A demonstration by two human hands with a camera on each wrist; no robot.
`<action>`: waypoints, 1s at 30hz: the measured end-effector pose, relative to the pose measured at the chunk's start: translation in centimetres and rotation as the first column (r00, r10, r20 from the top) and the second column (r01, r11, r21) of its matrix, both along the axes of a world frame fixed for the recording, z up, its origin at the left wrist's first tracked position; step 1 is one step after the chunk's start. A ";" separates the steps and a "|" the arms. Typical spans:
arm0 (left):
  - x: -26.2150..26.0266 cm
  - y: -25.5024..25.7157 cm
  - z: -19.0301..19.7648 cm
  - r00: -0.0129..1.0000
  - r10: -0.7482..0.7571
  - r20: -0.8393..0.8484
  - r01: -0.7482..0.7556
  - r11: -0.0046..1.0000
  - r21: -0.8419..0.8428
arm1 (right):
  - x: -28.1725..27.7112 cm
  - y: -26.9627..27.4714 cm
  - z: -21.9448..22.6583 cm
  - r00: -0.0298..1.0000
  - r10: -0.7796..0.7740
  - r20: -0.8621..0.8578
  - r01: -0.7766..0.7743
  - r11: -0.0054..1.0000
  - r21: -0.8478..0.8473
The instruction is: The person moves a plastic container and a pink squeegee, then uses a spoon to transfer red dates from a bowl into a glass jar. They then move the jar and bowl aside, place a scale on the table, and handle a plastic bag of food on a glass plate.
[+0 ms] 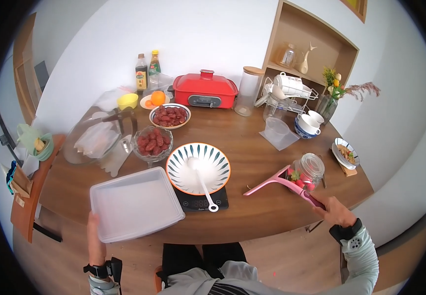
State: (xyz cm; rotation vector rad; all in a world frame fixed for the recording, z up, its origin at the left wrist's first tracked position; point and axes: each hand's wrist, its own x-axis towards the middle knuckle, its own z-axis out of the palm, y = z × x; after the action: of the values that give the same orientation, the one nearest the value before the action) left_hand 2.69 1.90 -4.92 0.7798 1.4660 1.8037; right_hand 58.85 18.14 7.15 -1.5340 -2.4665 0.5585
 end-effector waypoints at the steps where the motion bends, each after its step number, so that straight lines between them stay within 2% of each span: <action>1: -0.1 0.0 0.0 1.000 -0.003 -0.005 0.003 1.000 -0.002 | -0.2 -0.7 0.4 1.000 -0.029 0.007 0.029 0.999 -0.022; 3: -0.2 0.0 -0.2 1.000 -0.001 -0.014 0.001 1.000 -0.008 | -0.8 -2.0 1.0 0.996 -0.088 0.025 0.089 0.994 -0.068; 6: -0.3 0.0 -0.5 1.000 0.008 -0.026 -0.009 1.000 -0.019 | -0.4 -2.4 0.2 0.998 -0.063 -0.015 0.063 0.998 -0.015; 8: -0.4 0.1 -0.4 0.999 0.015 -0.037 -0.016 1.000 -0.025 | 0.2 -2.4 -0.6 0.994 -0.106 -0.027 0.104 0.993 -0.059; 12: -0.3 0.0 -0.3 0.999 -0.005 -0.035 0.005 1.000 -0.017 | 2.8 -1.7 -4.8 0.987 -0.099 -0.130 0.091 0.994 -0.068; 15: -0.1 0.0 0.0 0.999 -0.023 -0.025 0.023 1.000 -0.009 | 2.5 -1.9 -6.2 0.975 -0.008 -0.223 0.036 0.992 0.122; 18: -0.5 -0.1 -0.4 1.000 -0.009 -0.020 0.008 1.000 -0.018 | 1.4 -2.6 -5.4 0.953 -0.135 -0.271 0.138 0.990 -0.009; 21: -0.5 -0.1 -0.5 1.000 -0.001 -0.017 0.000 1.000 -0.023 | 1.2 -2.7 -5.1 0.951 -0.168 -0.261 0.158 0.986 -0.061; 24: -0.5 -0.1 -0.5 1.000 -0.003 -0.023 0.002 1.000 -0.028 | 0.3 -3.3 -4.2 0.952 -0.211 -0.221 0.171 0.967 -0.188; 27: -0.9 -0.2 -0.8 1.000 -0.006 -0.028 0.005 0.999 -0.038 | 0.4 -5.2 -3.8 0.990 -0.039 -0.138 0.040 0.999 0.001; 30: -1.1 -0.1 -1.2 0.999 -0.028 -0.035 0.026 0.998 -0.050 | -1.5 -8.5 -2.0 0.985 -0.118 -0.130 0.104 0.989 -0.108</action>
State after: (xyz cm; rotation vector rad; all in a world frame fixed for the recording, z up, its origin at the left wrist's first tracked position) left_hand 1.54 1.76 -6.12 0.8070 1.5107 1.7351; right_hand 57.38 9.63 5.14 -1.6019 -2.2678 0.7521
